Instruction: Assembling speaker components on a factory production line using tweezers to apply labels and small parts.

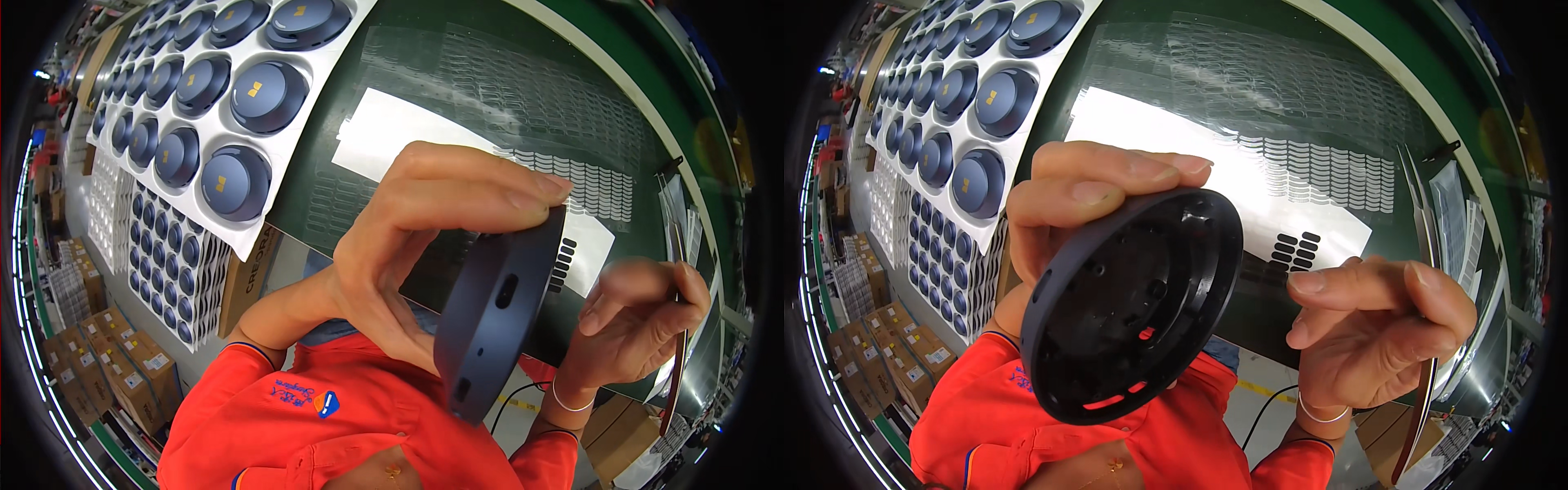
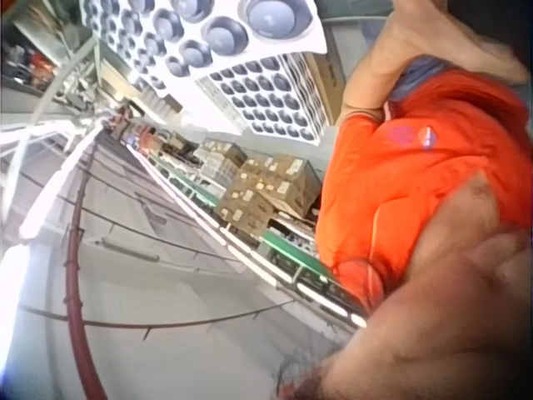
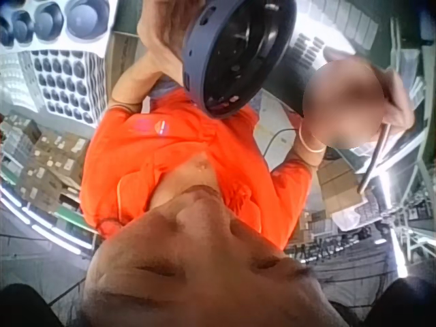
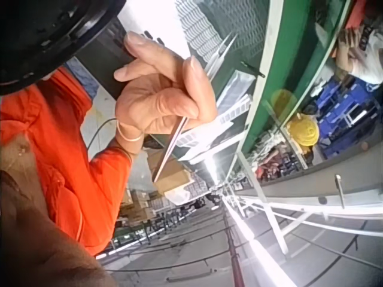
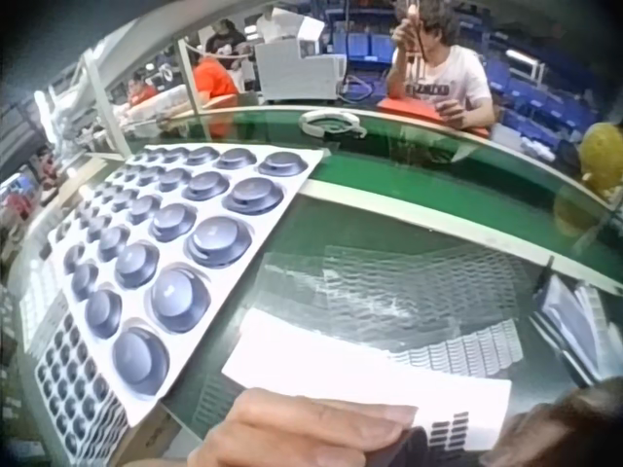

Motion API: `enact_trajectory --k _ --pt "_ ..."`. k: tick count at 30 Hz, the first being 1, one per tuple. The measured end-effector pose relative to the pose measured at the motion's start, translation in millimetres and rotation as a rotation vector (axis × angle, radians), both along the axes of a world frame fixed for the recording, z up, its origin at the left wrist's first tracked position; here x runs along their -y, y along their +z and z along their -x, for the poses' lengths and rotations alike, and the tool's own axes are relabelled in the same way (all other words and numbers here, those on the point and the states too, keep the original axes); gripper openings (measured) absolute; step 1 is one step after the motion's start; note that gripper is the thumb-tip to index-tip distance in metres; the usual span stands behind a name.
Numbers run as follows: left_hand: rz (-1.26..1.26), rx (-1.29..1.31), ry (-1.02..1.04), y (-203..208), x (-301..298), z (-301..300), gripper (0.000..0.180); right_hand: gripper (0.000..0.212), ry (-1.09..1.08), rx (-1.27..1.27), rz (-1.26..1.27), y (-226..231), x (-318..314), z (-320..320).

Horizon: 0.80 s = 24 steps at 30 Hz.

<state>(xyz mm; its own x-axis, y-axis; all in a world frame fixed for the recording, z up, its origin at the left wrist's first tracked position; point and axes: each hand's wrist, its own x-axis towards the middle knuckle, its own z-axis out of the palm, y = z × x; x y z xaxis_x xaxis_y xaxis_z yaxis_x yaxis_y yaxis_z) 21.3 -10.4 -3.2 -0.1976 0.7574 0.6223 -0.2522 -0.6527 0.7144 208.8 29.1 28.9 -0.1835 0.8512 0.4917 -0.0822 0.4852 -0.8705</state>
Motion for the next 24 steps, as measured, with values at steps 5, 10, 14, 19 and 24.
enact_trajectory --k 5,10,14,19,24 --pt "0.01 -0.033 -0.031 -1 0 5 0.031 0.045 -0.011 0.029 -0.004 1 0 0" --pt "-0.07 -0.157 0.016 -9 -8 12 0.041 0.043 -0.054 0.036 0.011 0 -3 4" --pt "-0.09 -0.218 0.06 -11 -11 16 0.045 0.041 -0.126 0.095 0.011 2 -6 8" --pt "-0.047 -0.235 0.065 0 11 39 0.045 0.041 -0.158 0.065 0.048 1 -5 16" --pt "-0.134 -0.273 0.087 26 43 99 0.07 0.04 -0.318 0.113 0.002 3 3 7"
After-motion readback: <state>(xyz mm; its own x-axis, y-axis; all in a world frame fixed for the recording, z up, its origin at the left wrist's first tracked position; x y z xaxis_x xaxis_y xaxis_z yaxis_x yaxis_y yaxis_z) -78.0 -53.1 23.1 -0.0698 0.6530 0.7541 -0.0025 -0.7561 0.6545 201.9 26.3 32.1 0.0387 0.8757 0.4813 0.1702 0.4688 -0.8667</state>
